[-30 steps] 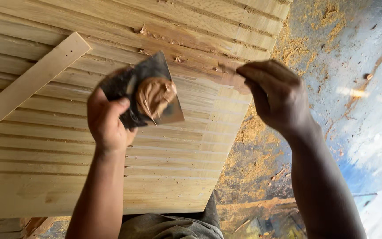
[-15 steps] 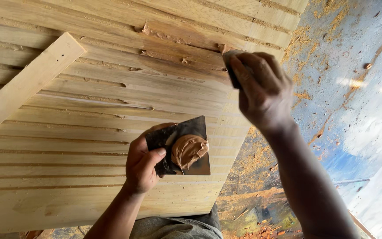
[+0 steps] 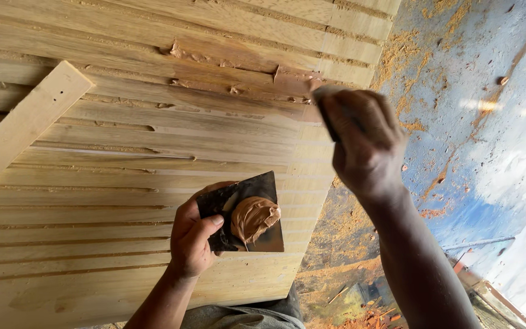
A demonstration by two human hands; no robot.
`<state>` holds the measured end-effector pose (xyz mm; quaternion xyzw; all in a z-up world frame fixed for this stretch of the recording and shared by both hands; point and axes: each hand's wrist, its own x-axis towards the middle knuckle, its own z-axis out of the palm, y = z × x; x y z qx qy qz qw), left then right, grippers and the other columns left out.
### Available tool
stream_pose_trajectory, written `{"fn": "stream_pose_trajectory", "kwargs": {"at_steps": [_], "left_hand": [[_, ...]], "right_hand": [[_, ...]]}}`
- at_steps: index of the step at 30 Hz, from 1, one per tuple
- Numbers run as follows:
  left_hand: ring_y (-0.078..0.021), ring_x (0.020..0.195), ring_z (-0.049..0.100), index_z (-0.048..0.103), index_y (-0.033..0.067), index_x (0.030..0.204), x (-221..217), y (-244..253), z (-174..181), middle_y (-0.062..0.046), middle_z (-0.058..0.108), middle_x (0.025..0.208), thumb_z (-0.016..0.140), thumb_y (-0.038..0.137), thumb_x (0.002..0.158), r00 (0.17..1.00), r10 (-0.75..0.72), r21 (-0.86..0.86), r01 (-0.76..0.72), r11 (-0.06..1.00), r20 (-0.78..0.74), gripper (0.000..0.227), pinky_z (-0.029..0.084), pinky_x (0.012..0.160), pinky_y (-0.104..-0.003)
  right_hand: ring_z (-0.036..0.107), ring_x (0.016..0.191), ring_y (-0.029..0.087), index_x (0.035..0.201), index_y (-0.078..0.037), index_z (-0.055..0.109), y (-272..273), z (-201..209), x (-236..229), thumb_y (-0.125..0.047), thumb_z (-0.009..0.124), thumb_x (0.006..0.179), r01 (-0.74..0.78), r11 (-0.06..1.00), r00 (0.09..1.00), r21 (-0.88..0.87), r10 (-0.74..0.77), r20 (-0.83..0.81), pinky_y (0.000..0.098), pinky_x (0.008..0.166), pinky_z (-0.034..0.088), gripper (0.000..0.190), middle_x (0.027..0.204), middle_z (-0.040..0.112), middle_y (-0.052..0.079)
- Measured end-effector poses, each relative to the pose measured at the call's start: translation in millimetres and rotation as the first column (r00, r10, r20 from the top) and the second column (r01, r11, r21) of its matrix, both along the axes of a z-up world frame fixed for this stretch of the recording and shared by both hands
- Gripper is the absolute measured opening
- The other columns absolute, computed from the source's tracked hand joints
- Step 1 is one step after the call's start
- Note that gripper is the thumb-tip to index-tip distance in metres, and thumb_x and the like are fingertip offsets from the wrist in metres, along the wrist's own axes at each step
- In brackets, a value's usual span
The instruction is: The person mixes a brown paste on a metal plate using a putty knife and a wooden stick, then applies the filler to the grooves of a wooden panel. The person works methodically along the panel's surface, smoothing the filler into the grooves.
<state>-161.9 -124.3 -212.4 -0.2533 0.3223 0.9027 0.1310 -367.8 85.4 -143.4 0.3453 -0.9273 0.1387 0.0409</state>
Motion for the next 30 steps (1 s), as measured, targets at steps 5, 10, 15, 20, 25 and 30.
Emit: {"fn": "stream_pose_trajectory", "kwargs": {"at_steps": [5, 10, 15, 20, 25, 30], "left_hand": [[-0.0233, 0.09, 0.069, 0.055, -0.017, 0.136, -2.3, 6.4, -1.0, -0.026, 0.071, 0.113, 0.048, 0.001, 0.087, 0.999, 0.008, 0.06, -0.01, 0.998, 0.034, 0.052, 0.056, 0.072, -0.031], [-0.0132, 0.078, 0.071, 0.056, -0.0164, 0.132, -26.4, 9.9, 4.7, -0.02, 0.073, 0.106, 0.047, -0.003, 0.089, 0.993, 0.118, 0.2, -0.11, 0.974, -0.025, 0.046, 0.058, 0.063, -0.025], [-0.0144, 0.066, 0.062, 0.056, -0.0144, 0.135, -66.3, 10.9, 5.0, -0.018, 0.071, 0.101, 0.05, 0.002, 0.093, 0.998, -0.055, -0.168, 0.048, 0.985, -0.039, 0.046, 0.051, 0.049, -0.027], [-0.0131, 0.09, 0.066, 0.057, -0.0097, 0.136, -95.4, 21.1, 14.0, -0.013, 0.072, 0.109, 0.047, 0.003, 0.091, 0.975, -0.211, -0.343, 0.177, 0.923, -0.066, 0.047, 0.057, 0.081, -0.027], [-0.0159, 0.098, 0.069, 0.058, -0.0097, 0.134, -97.9, 41.8, 23.1, -0.014, 0.074, 0.112, 0.047, 0.004, 0.094, 0.955, -0.253, -0.473, 0.153, 0.868, -0.155, 0.043, 0.057, 0.091, -0.03], [-0.0159, 0.098, 0.07, 0.062, -0.0086, 0.132, -98.8, 48.5, 18.7, -0.013, 0.075, 0.11, 0.047, 0.007, 0.096, 0.948, -0.247, -0.582, 0.088, 0.808, -0.199, 0.042, 0.058, 0.09, -0.03]], "right_hand": [[0.067, 0.112, 0.027, 0.123, -0.003, 0.075, 3.0, -11.7, 0.9, 0.002, 0.075, 0.096, 0.024, 0.998, 0.998, 0.056, -0.021, -0.06, 0.036, 0.09, 0.061, 0.028, 0.118, 0.069, 0.01], [0.07, 0.108, 0.028, 0.118, -0.002, 0.076, 21.0, 2.9, 13.2, 0.005, 0.074, 0.097, -0.018, 0.999, 0.998, 0.044, 0.016, 0.055, 0.0367, 0.086, 0.061, 0.022, 0.113, 0.072, 0.009], [0.072, 0.102, 0.025, 0.122, -0.001, 0.073, 36.3, 42.7, 21.4, 0.007, 0.069, 0.102, 0.002, 0.997, 0.989, -0.079, 0.009, 0.145, 0.037, 0.084, 0.062, 0.022, 0.114, 0.073, 0.012], [0.073, 0.099, 0.025, 0.118, -0.001, 0.073, 23.2, 71.6, 28.6, 0.007, 0.065, 0.087, -0.188, 0.965, 0.919, -0.186, 0.239, 0.314, 0.0354, 0.073, 0.063, 0.033, 0.11, 0.074, 0.011], [0.075, 0.098, 0.025, 0.119, -0.002, 0.074, 11.5, 70.8, 39.1, 0.004, 0.067, 0.082, -0.203, 0.966, 0.911, -0.163, 0.247, 0.33, 0.0318, 0.061, 0.058, 0.038, 0.114, 0.075, 0.01], [0.072, 0.097, 0.026, 0.115, 0.002, 0.069, 20.1, 58.7, 53.9, -0.006, 0.067, 0.076, -0.248, 0.934, 0.853, -0.256, 0.336, 0.399, 0.0358, 0.067, 0.063, 0.041, 0.111, 0.073, 0.012]]}}
